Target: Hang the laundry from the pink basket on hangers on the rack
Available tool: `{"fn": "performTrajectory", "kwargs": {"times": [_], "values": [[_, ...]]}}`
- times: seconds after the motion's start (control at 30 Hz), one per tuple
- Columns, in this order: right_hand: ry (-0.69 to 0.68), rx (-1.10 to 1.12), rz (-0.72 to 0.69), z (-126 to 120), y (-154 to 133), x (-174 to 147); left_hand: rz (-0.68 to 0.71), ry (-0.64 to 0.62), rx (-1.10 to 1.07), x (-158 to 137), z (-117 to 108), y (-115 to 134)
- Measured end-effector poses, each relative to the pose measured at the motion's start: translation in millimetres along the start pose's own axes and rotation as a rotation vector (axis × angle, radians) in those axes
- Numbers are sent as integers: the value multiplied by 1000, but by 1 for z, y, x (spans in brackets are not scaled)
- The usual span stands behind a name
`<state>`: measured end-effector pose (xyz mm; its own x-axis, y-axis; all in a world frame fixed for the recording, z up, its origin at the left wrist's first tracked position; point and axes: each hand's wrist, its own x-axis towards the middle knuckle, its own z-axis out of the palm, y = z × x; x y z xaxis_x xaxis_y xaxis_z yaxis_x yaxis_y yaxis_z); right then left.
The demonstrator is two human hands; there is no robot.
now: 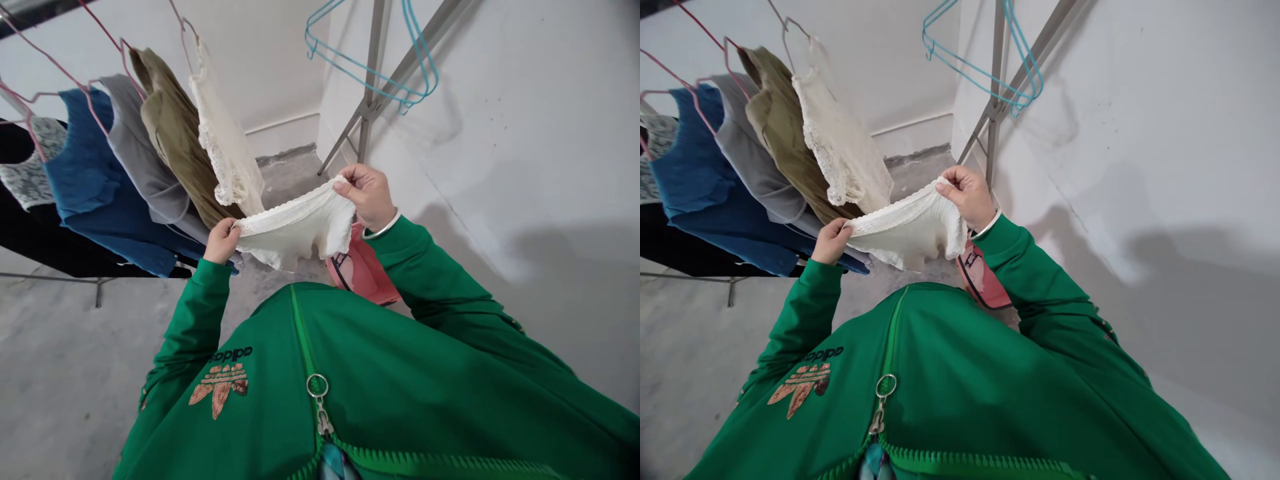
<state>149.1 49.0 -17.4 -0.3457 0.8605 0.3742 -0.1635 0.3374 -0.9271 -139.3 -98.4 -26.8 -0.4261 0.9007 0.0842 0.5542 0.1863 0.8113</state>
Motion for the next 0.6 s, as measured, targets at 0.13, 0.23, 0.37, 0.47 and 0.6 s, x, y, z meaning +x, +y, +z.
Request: {"fn": "performTrajectory", "kwargs": {"times": [0.13, 0.23, 0.37, 0.47, 0.6], "values": [[-3, 15, 6, -3, 0, 0, 15, 26, 64, 4, -2, -1], [-4, 5, 5, -3, 0, -1, 23, 84, 71, 8, -3, -1], [-7, -28, 7, -2, -2, -4, 43, 207, 90, 12, -4, -3], [-107, -89, 30, -2, -4, -9, -3, 273, -23, 9, -2, -3], [-456, -211, 113, 0, 4, -21, -245, 275, -511, -1, 3, 2]]}}
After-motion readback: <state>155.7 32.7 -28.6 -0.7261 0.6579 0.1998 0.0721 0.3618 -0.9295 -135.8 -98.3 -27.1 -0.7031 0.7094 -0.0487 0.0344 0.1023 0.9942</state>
